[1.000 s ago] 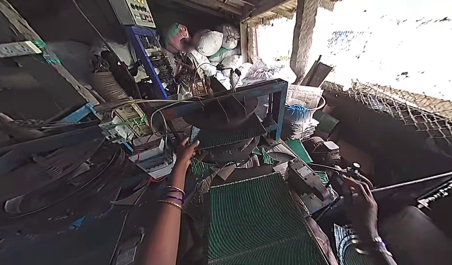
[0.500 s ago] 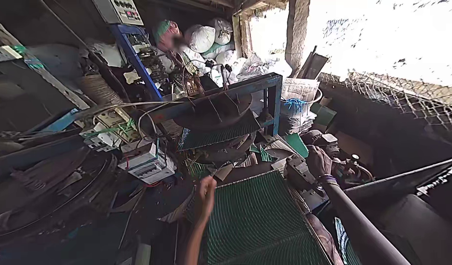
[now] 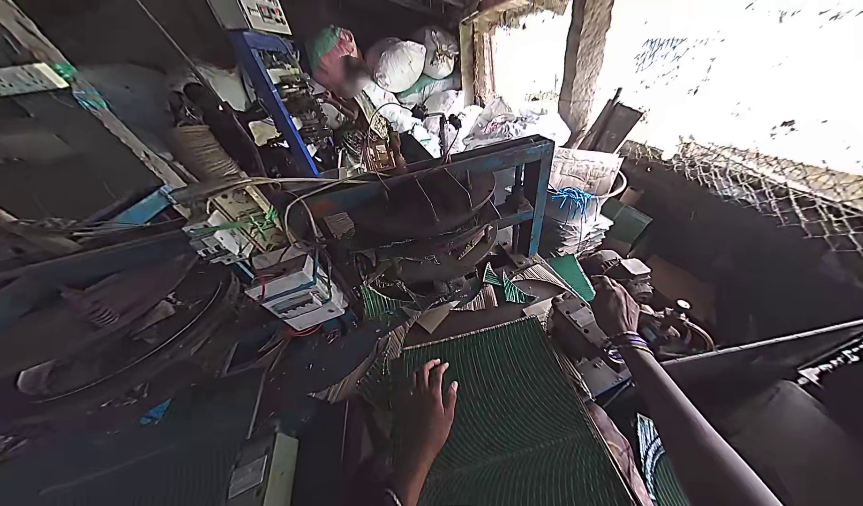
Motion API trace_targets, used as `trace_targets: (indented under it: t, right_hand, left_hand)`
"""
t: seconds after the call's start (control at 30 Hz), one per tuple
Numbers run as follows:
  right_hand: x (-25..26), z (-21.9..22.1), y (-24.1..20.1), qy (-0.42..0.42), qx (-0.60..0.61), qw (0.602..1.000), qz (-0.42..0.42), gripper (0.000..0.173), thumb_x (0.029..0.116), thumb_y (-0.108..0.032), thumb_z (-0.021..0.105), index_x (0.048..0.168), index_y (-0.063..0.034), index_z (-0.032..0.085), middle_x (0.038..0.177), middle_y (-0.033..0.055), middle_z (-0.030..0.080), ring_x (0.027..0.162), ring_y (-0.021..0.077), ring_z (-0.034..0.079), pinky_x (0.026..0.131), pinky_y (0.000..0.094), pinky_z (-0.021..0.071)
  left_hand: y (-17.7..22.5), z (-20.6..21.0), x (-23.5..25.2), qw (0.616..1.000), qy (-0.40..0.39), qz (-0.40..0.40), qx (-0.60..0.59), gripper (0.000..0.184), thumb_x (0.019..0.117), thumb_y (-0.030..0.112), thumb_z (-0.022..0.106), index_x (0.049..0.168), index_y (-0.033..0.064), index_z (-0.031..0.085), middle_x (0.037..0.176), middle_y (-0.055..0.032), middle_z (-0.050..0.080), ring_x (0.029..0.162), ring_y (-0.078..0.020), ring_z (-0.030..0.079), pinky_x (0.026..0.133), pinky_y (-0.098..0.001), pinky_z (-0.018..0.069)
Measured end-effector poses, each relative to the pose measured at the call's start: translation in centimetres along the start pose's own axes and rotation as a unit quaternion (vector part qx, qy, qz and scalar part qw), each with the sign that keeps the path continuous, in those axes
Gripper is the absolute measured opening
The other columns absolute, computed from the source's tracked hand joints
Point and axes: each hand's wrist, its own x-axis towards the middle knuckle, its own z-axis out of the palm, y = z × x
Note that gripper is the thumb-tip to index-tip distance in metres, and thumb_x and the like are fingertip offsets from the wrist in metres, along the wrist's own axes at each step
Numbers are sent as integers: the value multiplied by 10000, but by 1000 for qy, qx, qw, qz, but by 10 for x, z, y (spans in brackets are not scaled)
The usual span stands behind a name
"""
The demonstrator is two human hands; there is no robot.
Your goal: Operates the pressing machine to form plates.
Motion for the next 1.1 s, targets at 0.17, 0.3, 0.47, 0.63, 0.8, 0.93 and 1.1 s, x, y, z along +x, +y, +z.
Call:
trace_targets:
  t: [0.17,0.3,0.47,0.63,0.8,0.93,1.1]
  right_hand:
    - [2,4,1,-1,15,1000,-6,368,1037,-64,438,1356,-48,621,1308,229,655,1217,427,627,960,621,496]
    - [2,4,1,2,20,1000,8,393,1033,-66,439,1394,-73,595,1303,233,652,1204,426,634,943,615,507]
    - [-31,-11,27,90,168,982,-8,359,1033,-38,455,1350,-20,623,1266,239,671,1160,430,650,974,648,489]
    - [-97,-18,82,148,191,970,-29,296,1022,11,441,1172,46,693,1197,277,683,1148,474,641,994,684,449]
    - [-98,-15,81,169,192,966,-46,296,984,34,435,1151,63,677,1146,298,674,1077,499,650,908,706,466]
    - [-100,-19,80,167,174,970,-36,278,995,40,450,1148,60,682,1137,302,670,1057,495,656,895,693,482]
    - [-84,-41,54,109,128,984,-55,326,1033,-69,483,1314,21,623,1275,336,607,1198,563,564,924,760,411]
  left_hand:
    - [-2,-3,1,1000,-20,-17,0,442,988,439,541,1338,197,663,1447,-67,565,1331,-320,514,1069,-559,418]
    - [0,-5,2,999,-31,-23,-2,444,989,442,548,1350,208,658,1458,-66,556,1340,-319,504,1080,-566,405]
    - [-12,-5,14,987,-24,-59,-147,373,959,343,603,1252,143,718,1365,-89,623,1311,-292,538,1112,-519,402]
    - [-12,-80,93,914,79,-152,-367,501,1054,300,539,1400,-60,504,1248,-213,654,1099,-272,665,958,-437,547]
    - [4,-168,194,861,118,-275,-411,697,1084,575,279,1415,-9,462,1146,-189,676,808,-240,668,673,-384,534]
    - [-1,-180,228,835,103,-312,-441,541,1115,446,333,1348,9,552,1045,-152,676,679,-145,573,572,-264,430]
    - [16,-161,156,875,99,-225,-417,365,1121,236,389,1198,-91,533,724,-40,569,550,-75,515,545,-232,466]
